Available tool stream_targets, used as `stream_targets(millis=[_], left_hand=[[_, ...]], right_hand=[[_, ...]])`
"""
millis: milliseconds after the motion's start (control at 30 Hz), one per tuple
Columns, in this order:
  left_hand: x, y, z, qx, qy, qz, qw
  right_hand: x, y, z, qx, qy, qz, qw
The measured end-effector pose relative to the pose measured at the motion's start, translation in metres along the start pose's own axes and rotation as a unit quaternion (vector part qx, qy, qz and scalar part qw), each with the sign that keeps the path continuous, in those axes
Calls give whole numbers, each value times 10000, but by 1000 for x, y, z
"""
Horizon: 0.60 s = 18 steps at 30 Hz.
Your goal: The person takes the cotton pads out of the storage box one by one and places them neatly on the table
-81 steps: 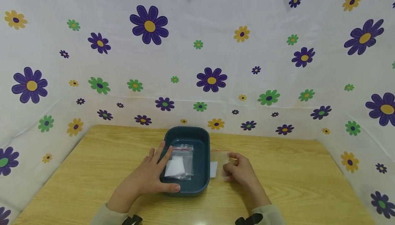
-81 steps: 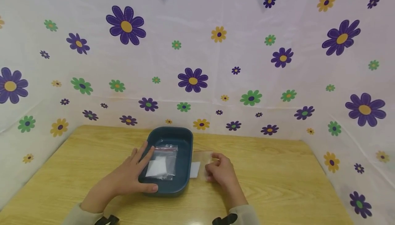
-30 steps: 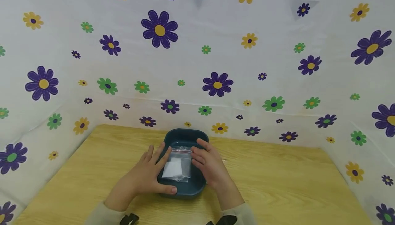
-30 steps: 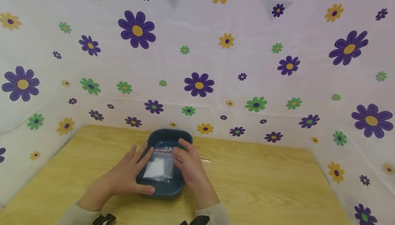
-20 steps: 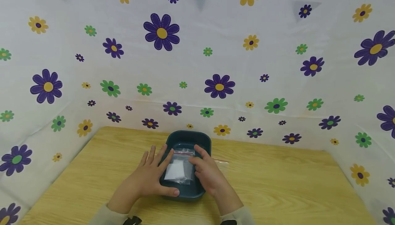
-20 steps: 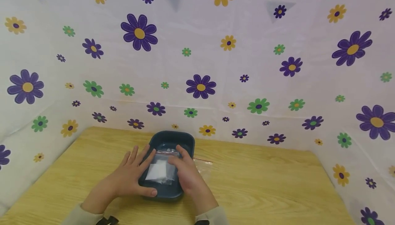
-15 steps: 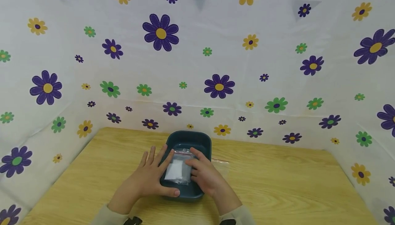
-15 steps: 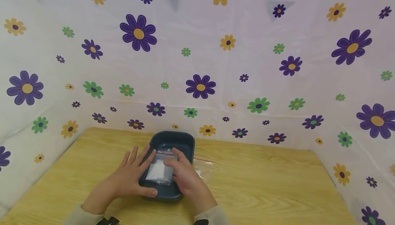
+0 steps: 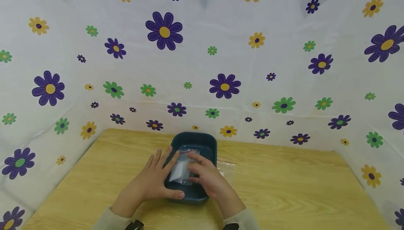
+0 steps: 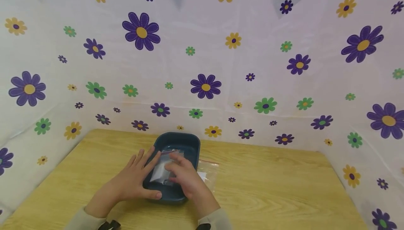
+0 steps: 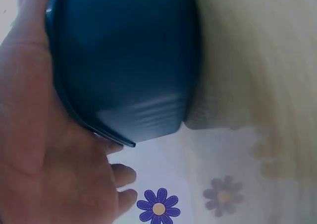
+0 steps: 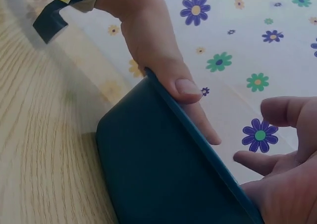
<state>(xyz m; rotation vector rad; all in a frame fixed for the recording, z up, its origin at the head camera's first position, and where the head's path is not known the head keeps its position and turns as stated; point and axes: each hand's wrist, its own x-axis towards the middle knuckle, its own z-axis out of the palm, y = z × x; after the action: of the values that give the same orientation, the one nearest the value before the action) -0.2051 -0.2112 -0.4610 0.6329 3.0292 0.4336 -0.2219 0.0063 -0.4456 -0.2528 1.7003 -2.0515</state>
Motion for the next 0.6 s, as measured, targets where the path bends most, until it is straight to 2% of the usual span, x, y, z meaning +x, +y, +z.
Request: stream_targets(millis=[167,267,400,500,600], left_hand=[[3,-2,2,197,210,26,9996],[3,-3,3,240,246,-20,9994],[2,-2,4,141,100,-79,9998],[1,-2,5,63,-1,-101,9999],[0,-3,4,15,-17,-84,10000]], right_hand=[[0,0,-1,-285,-50,-276,9992],[-1,0,-2,-234,-17,-368,9990],[-2,0,-1,-318,-204,-328,9987],[-3,1,1,-730,-413,-299,9960],[-3,2,4,-1089,-407,-385,9925]])
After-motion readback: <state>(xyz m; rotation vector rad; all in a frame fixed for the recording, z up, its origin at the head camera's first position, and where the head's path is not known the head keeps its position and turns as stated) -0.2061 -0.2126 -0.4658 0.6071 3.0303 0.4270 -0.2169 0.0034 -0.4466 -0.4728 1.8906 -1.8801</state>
